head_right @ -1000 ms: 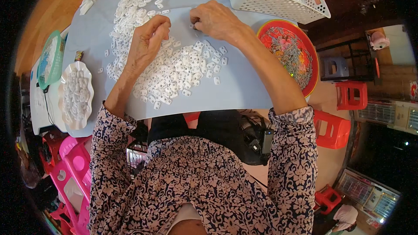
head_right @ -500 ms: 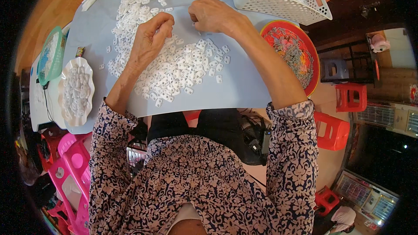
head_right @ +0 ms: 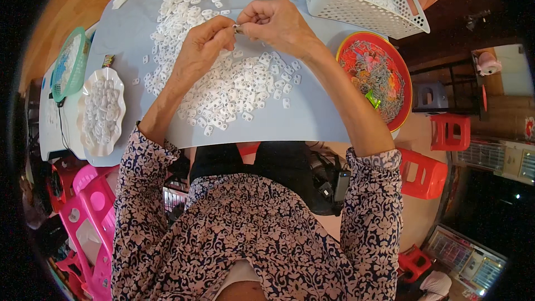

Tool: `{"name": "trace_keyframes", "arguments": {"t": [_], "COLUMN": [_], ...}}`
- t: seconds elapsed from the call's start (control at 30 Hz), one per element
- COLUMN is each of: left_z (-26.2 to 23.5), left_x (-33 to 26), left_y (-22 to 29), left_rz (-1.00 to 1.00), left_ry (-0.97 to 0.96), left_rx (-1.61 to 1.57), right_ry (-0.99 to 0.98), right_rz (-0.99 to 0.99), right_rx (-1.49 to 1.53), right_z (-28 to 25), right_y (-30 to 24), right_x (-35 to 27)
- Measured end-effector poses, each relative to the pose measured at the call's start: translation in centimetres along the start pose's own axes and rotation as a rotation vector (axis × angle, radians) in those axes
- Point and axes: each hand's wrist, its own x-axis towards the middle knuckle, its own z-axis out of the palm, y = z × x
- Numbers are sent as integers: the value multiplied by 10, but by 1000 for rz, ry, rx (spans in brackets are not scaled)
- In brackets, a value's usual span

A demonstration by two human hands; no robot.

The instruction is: Sorting and inspecting small white plastic components on a workspace table.

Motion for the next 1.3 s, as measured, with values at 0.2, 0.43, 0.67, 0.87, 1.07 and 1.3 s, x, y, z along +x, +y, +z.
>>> {"name": "trace_keyframes", "arguments": {"t": [0.2,0.43,0.67,0.87,1.07,1.3], "left_z": [2,4,1,1,3,2], "left_x": [2,0,1,0,2,2], "left_y": [-4,-6,-6,0,-1,-2], "left_rz": [-5,-56,-103,-99,-75,-78], "left_ry": [39,29,23,57,120,123], "left_rx": [-128,-154,-148,-145,-190,-199], "right_ry": [93,153,398,258,168,218], "right_rz": [8,-4,17,-286,-244,-178], "right_rx": [85,52,-359,-860,-1025,-796], "right_z": [2,22,-21,-21,-15,-22], "right_y": [6,13,24,37,41,37], "right_x": [-6,-12,-8,19,32,32]}}
